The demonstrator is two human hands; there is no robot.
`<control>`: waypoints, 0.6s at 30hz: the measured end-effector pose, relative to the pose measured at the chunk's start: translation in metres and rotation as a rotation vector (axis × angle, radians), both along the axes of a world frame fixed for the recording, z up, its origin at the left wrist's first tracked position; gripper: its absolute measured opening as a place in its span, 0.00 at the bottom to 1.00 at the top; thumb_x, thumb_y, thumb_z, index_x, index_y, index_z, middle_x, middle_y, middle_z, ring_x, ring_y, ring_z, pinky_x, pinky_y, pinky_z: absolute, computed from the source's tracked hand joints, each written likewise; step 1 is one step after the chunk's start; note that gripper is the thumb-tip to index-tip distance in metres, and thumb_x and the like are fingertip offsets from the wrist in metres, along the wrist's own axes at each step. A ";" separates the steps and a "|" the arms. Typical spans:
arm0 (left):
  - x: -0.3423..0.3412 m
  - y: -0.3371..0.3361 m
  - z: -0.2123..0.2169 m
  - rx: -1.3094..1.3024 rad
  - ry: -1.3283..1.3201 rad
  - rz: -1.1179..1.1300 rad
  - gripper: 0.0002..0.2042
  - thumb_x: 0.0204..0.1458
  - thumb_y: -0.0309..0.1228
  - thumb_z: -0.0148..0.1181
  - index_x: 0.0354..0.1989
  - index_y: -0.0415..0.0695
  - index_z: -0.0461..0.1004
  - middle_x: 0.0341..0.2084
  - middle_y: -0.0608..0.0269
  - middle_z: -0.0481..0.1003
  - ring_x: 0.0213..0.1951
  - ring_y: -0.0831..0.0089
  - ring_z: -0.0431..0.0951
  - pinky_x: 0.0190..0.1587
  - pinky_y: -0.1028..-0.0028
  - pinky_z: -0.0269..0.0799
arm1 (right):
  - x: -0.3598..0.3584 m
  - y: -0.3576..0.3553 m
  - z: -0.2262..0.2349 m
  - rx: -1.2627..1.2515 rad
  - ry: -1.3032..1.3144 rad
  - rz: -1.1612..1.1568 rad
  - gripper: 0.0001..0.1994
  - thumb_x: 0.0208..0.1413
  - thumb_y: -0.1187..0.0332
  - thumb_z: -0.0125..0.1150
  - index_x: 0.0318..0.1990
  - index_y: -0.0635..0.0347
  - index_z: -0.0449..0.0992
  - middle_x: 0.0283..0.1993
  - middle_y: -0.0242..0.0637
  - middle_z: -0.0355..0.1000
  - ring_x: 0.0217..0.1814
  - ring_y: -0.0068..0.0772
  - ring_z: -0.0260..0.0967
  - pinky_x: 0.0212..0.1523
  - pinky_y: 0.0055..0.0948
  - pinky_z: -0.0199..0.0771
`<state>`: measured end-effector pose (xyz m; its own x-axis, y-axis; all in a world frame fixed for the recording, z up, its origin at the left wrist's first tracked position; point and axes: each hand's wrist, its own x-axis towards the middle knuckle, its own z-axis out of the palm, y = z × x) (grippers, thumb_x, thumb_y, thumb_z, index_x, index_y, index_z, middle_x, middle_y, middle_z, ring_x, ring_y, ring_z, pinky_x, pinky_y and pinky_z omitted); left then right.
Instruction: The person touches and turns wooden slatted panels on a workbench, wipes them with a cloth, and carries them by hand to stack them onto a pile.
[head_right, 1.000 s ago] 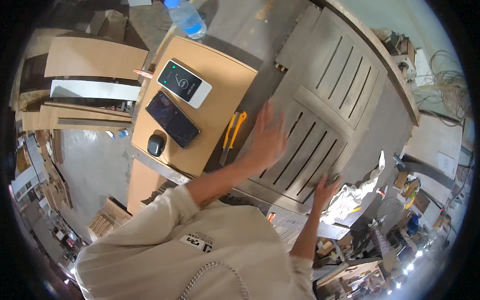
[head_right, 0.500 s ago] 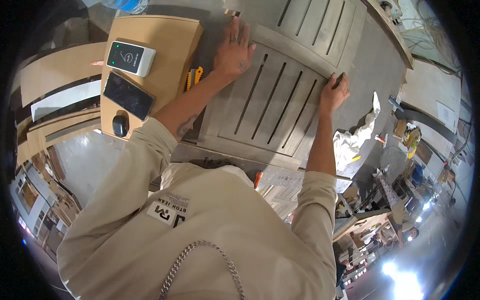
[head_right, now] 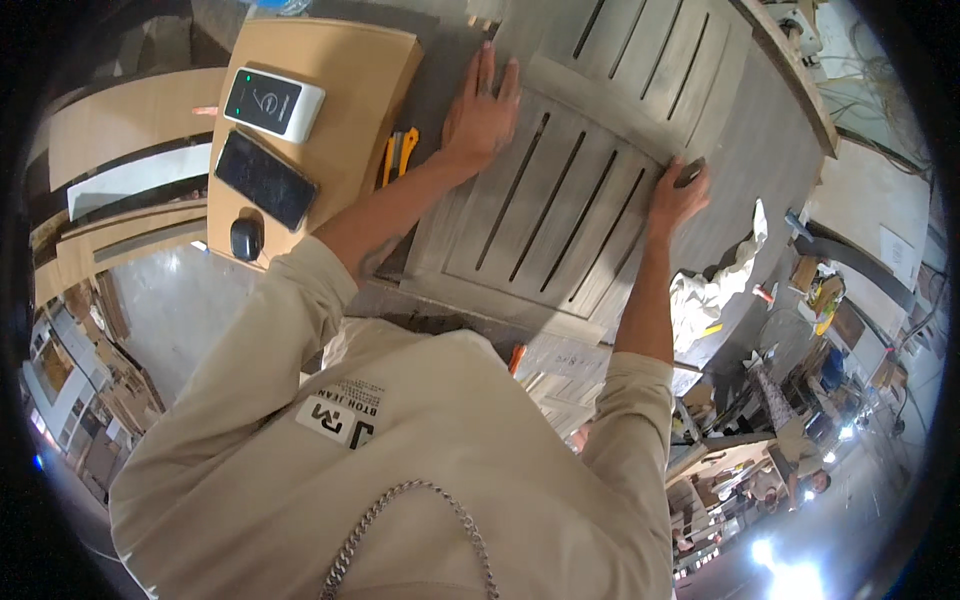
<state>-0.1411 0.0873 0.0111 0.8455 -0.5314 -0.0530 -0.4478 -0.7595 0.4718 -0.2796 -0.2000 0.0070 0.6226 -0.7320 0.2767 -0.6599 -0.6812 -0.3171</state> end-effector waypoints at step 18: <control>0.130 -0.072 -0.012 -0.065 -0.258 0.270 0.41 0.52 0.50 0.55 0.63 0.28 0.49 0.61 0.26 0.46 0.62 0.38 0.48 0.62 0.48 0.45 | 0.072 -0.055 -0.016 -0.133 0.068 0.099 0.33 0.55 0.46 0.55 0.61 0.59 0.63 0.55 0.53 0.62 0.56 0.54 0.58 0.57 0.49 0.60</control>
<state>-0.0114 0.0148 -0.0014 0.9367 -0.2824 0.2068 -0.3458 -0.8386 0.4209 -0.2076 -0.2546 -0.0087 0.7106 -0.6255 0.3223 -0.6039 -0.7772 -0.1768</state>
